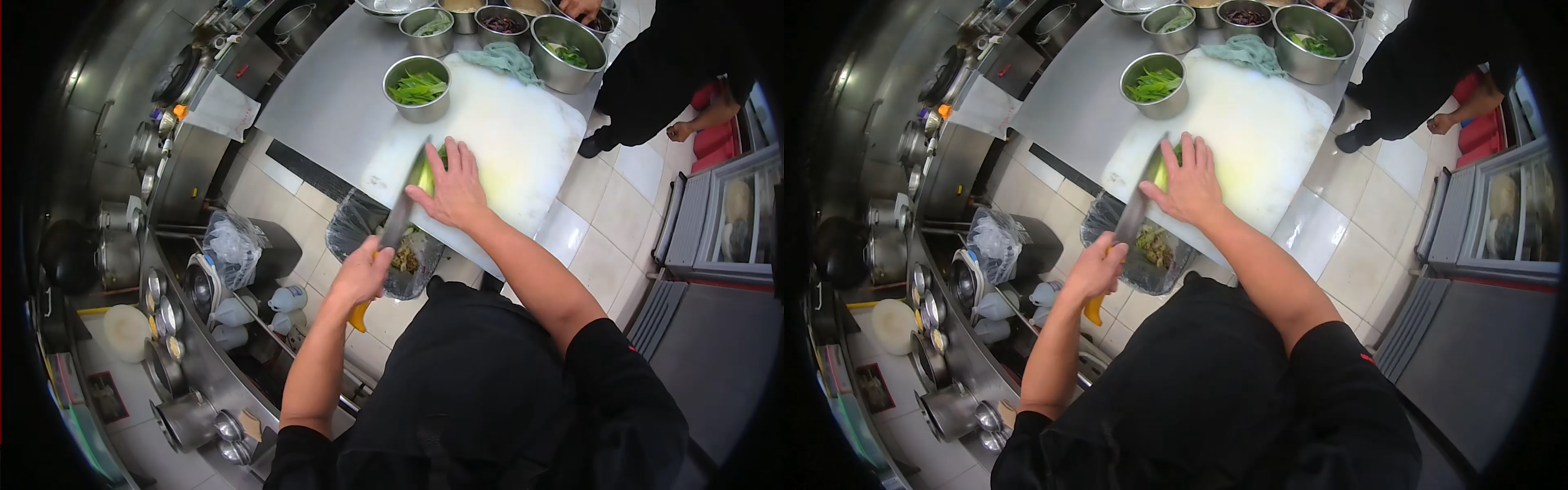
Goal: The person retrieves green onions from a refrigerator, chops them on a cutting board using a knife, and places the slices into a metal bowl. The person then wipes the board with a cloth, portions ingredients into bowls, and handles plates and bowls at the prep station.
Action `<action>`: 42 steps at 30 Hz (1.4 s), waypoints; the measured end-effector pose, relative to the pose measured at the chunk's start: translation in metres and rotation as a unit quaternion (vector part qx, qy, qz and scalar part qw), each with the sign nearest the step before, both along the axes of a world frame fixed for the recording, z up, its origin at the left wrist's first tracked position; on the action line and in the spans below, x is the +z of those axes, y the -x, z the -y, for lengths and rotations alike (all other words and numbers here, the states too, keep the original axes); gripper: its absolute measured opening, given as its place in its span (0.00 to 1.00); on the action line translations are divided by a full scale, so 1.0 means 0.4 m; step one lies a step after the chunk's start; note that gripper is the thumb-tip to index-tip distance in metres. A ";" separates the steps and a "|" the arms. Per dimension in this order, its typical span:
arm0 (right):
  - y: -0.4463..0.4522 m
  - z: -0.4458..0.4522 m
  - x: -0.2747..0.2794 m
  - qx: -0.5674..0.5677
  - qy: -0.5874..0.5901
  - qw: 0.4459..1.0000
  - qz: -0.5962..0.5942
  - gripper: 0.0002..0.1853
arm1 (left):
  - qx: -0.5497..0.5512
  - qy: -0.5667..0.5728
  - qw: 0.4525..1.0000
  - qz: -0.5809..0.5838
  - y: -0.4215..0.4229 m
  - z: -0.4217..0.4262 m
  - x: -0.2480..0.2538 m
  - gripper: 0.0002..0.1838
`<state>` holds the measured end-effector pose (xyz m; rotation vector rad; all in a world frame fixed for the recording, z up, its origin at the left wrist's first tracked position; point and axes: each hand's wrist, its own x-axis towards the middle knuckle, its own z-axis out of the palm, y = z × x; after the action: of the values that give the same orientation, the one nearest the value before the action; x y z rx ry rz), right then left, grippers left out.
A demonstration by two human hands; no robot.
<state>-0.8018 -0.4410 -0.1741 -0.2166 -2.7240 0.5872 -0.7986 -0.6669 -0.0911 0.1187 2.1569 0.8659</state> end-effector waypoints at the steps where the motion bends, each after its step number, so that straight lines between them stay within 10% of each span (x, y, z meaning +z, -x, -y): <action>1: 0.005 -0.002 -0.009 -0.005 0.022 1.000 -0.010 0.40 | 0.017 -0.041 0.998 0.043 0.003 -0.006 -0.018 0.13; 8: 0.017 -0.057 -0.069 -0.103 0.225 0.957 -0.151 0.20 | 0.020 -0.194 0.962 0.190 -0.042 -0.126 -0.099 0.13; 14: 0.054 -0.101 0.032 -0.117 0.282 0.933 -0.190 0.20 | 0.012 -0.213 0.967 0.140 -0.050 -0.182 0.038 0.11; 22: 0.370 -0.132 0.262 0.056 0.119 0.991 -0.027 0.25 | 0.144 -0.384 0.900 0.144 -0.009 -0.172 0.182 0.14; 31: 0.492 -0.234 0.194 0.091 0.096 0.987 -0.092 0.18 | 0.063 -0.316 0.932 0.167 -0.087 0.071 0.143 0.13; 36: 0.395 -0.231 0.316 0.151 0.036 0.980 0.127 0.19 | 0.021 -0.241 0.957 0.163 -0.111 0.147 0.137 0.16; 39: 0.398 -0.236 0.260 0.224 -0.067 0.972 -0.041 0.21 | 0.015 -0.252 0.952 0.176 -0.110 0.155 0.099 0.17; 42: 0.431 -0.246 0.231 0.260 -0.105 0.954 0.108 0.17 | -0.009 -0.235 0.958 0.163 -0.096 0.131 0.085 0.17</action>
<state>-0.9742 -0.3426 -0.0818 0.5363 -3.0360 0.4148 -0.7603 -0.7194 -0.0570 0.2175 1.6131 1.2799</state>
